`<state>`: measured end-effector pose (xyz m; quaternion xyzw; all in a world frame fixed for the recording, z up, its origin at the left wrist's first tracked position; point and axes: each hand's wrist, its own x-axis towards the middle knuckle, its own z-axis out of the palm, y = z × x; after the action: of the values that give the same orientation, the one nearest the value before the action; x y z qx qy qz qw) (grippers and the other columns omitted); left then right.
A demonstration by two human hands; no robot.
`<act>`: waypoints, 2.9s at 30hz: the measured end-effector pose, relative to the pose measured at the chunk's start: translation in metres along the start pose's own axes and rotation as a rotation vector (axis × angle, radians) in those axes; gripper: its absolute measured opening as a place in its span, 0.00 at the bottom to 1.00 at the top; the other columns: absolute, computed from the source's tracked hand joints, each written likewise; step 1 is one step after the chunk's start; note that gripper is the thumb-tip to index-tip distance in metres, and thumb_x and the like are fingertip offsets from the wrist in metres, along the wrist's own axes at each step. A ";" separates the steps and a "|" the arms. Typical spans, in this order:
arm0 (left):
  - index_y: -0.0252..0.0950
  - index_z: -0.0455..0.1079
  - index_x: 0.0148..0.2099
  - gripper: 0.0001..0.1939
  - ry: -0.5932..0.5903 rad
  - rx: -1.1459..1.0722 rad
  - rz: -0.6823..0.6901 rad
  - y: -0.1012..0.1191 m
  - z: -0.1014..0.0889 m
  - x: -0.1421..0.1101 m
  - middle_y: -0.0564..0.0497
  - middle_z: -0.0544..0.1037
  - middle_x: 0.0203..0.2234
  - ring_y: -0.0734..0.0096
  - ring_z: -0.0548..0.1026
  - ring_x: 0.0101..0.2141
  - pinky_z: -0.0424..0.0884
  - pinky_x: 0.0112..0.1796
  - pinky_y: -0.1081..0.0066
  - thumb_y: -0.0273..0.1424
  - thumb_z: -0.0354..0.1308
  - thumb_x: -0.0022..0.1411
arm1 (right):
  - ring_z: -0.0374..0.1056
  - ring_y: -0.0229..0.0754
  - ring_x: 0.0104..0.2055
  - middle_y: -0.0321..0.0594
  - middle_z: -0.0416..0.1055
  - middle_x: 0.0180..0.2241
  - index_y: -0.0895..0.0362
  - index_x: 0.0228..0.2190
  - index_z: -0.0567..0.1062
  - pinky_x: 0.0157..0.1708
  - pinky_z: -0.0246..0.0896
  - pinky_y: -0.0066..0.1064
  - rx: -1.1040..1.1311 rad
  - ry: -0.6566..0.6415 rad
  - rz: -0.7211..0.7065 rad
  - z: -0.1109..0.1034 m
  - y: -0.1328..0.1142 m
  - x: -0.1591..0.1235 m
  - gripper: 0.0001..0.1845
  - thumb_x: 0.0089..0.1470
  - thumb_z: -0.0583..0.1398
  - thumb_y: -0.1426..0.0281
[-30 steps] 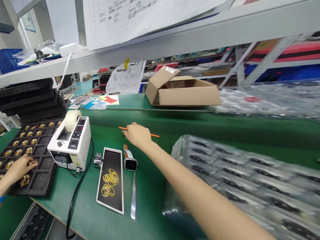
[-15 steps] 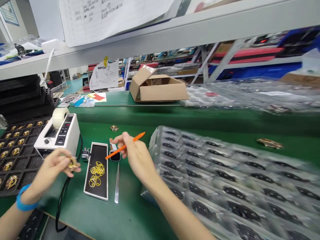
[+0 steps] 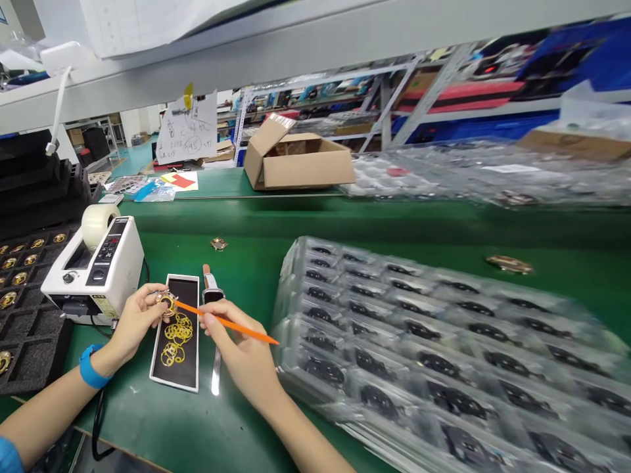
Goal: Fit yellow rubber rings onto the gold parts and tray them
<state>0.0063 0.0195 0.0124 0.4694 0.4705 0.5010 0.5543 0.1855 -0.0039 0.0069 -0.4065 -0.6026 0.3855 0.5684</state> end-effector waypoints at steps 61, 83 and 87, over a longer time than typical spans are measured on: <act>0.35 0.66 0.51 0.22 0.077 0.182 0.174 -0.002 0.000 -0.003 0.46 0.77 0.43 0.65 0.76 0.46 0.71 0.47 0.69 0.22 0.57 0.52 | 0.51 0.35 0.19 0.30 0.56 0.15 0.54 0.16 0.59 0.20 0.44 0.26 -0.373 -0.289 0.278 0.017 0.011 0.003 0.15 0.50 0.55 0.64; 0.33 0.67 0.47 0.24 0.034 0.051 0.096 0.011 -0.003 -0.003 0.44 0.79 0.40 0.58 0.78 0.44 0.71 0.49 0.60 0.28 0.65 0.46 | 0.68 0.39 0.23 0.41 0.69 0.16 0.60 0.10 0.69 0.26 0.49 0.32 -1.115 0.125 0.381 -0.219 -0.019 0.089 0.21 0.51 0.59 0.71; 0.32 0.66 0.48 0.23 -0.050 -0.100 -0.090 0.015 -0.004 -0.002 0.43 0.80 0.39 0.59 0.78 0.42 0.71 0.48 0.63 0.23 0.61 0.47 | 0.58 0.34 0.16 0.35 0.62 0.10 0.60 0.10 0.71 0.23 0.43 0.31 -1.110 0.052 0.374 -0.238 0.002 0.086 0.17 0.47 0.64 0.76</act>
<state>0.0003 0.0184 0.0271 0.4321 0.4515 0.4864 0.6106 0.4214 0.0769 0.0501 -0.7521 -0.6182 0.0958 0.2074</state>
